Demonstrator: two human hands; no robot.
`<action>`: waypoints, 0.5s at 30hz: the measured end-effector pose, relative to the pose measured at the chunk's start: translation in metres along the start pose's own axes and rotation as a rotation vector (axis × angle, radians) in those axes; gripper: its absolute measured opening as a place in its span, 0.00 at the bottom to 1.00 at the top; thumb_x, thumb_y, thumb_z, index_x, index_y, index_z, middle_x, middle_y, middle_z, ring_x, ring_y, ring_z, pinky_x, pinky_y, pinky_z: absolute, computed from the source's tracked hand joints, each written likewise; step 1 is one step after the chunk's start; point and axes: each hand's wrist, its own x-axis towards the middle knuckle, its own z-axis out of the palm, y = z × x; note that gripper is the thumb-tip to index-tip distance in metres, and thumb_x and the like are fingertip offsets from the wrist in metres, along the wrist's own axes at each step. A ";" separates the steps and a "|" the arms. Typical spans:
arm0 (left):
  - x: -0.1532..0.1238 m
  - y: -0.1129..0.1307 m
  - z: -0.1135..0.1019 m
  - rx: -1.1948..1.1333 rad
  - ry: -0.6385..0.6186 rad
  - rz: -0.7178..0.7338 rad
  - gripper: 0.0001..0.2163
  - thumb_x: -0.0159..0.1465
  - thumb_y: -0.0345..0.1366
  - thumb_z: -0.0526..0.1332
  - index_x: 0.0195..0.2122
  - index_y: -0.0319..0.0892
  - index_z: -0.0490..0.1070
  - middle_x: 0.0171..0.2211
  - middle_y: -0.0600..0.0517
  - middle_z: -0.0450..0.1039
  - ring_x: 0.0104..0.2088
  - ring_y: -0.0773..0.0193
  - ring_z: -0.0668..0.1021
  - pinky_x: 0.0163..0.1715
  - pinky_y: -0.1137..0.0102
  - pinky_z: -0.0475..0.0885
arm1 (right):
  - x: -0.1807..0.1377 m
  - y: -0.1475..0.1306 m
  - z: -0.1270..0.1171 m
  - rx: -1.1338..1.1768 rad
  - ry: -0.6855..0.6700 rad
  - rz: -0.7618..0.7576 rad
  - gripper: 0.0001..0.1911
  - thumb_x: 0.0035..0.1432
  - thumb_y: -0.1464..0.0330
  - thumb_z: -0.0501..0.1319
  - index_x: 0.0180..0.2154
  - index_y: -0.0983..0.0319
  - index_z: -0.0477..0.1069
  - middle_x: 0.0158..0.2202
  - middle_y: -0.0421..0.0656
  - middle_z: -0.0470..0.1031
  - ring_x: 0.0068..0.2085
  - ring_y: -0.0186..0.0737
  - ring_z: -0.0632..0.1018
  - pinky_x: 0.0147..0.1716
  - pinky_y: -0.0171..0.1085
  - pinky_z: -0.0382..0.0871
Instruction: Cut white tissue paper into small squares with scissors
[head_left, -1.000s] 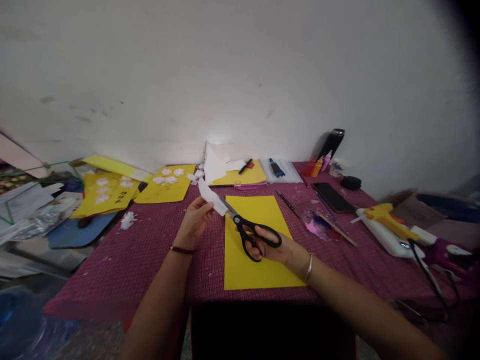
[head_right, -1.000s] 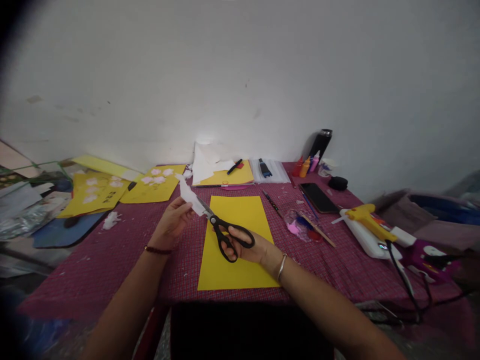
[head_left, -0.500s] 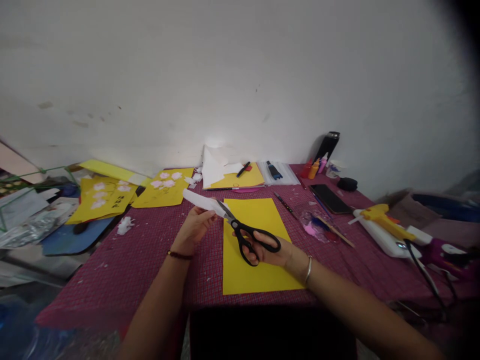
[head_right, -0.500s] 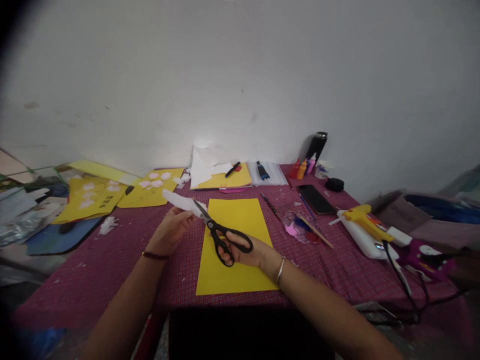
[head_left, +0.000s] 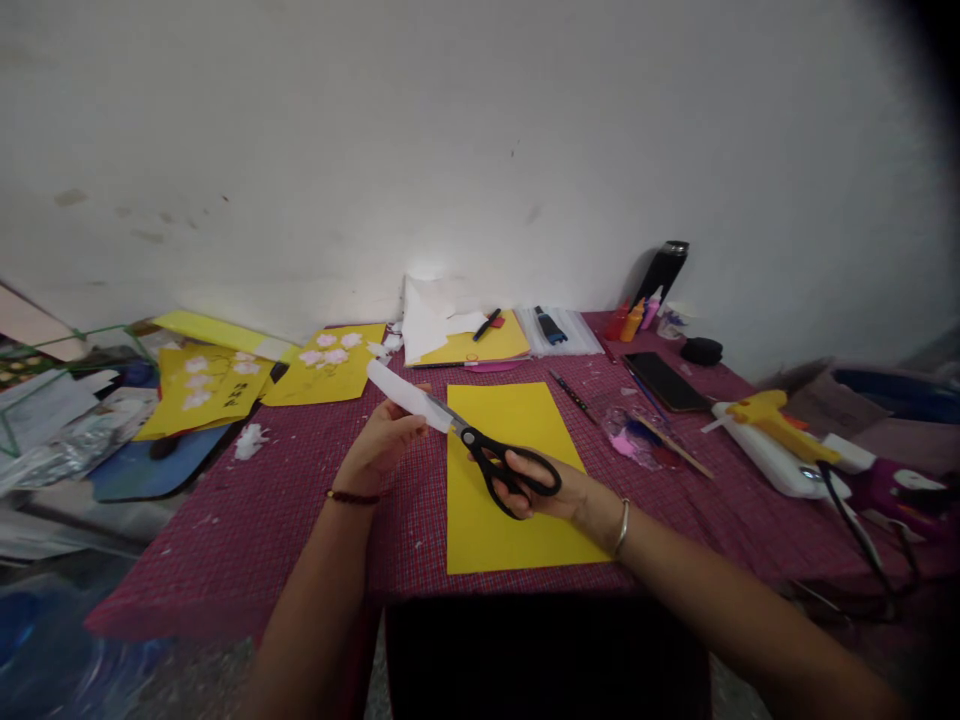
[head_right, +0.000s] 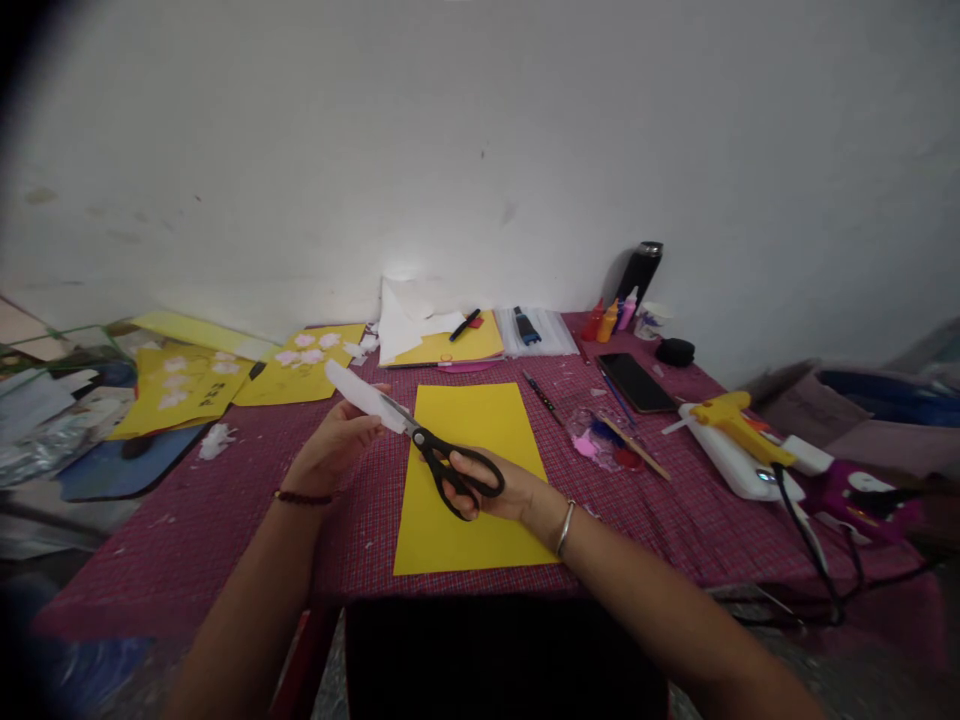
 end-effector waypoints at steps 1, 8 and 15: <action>0.000 0.000 -0.001 -0.004 -0.005 0.000 0.22 0.47 0.24 0.70 0.46 0.39 0.76 0.31 0.51 0.79 0.26 0.71 0.75 0.26 0.76 0.68 | 0.000 0.001 0.000 0.018 -0.012 0.022 0.28 0.56 0.52 0.65 0.50 0.65 0.67 0.28 0.38 0.72 0.20 0.28 0.69 0.19 0.30 0.60; -0.003 0.000 0.002 0.013 -0.063 0.008 0.22 0.47 0.25 0.71 0.45 0.41 0.77 0.34 0.51 0.79 0.29 0.69 0.76 0.28 0.74 0.69 | 0.000 0.004 -0.004 0.128 -0.067 0.075 0.30 0.55 0.51 0.66 0.52 0.63 0.67 0.33 0.41 0.75 0.27 0.31 0.74 0.28 0.33 0.65; -0.005 0.000 0.000 0.065 -0.135 -0.008 0.24 0.50 0.27 0.71 0.50 0.41 0.75 0.32 0.50 0.79 0.28 0.67 0.76 0.28 0.73 0.68 | 0.001 0.005 -0.006 0.114 -0.106 0.098 0.30 0.57 0.52 0.65 0.54 0.64 0.67 0.32 0.41 0.74 0.27 0.31 0.73 0.27 0.32 0.64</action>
